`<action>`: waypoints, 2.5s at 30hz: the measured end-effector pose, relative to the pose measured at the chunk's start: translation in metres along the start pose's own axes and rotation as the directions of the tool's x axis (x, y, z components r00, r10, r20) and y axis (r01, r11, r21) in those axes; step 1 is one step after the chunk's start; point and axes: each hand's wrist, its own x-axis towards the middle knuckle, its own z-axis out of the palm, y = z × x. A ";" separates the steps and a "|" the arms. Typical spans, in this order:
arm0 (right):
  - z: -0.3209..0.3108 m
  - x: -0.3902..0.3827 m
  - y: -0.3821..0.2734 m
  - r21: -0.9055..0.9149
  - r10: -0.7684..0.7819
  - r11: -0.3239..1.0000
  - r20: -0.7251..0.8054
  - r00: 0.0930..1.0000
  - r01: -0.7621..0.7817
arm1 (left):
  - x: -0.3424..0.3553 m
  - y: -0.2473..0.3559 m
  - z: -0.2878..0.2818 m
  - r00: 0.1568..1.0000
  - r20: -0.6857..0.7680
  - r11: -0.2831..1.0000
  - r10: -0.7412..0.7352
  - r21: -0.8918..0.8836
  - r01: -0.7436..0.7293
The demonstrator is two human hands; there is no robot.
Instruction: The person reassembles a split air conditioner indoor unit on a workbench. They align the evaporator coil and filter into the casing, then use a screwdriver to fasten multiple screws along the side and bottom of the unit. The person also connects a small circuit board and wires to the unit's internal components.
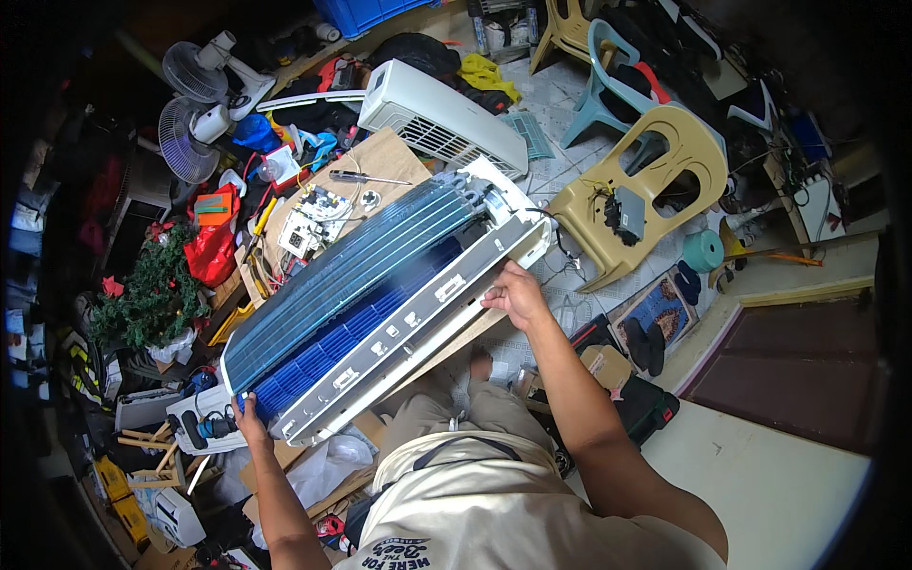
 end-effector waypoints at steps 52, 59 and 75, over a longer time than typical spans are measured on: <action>0.026 0.028 -0.017 0.657 -0.041 0.706 0.411 0.911 -0.265 | -0.159 0.200 0.529 0.360 0.866 0.592 -0.348 0.500 -0.632; 0.027 0.031 -0.009 0.711 -0.062 0.668 0.349 0.935 -0.221 | -0.162 0.195 0.522 0.381 0.890 0.591 -0.251 0.452 -0.668; 0.021 0.037 -0.010 0.705 -0.071 0.661 0.400 0.914 -0.258 | -0.162 0.203 0.534 0.361 0.867 0.633 -0.344 0.498 -0.593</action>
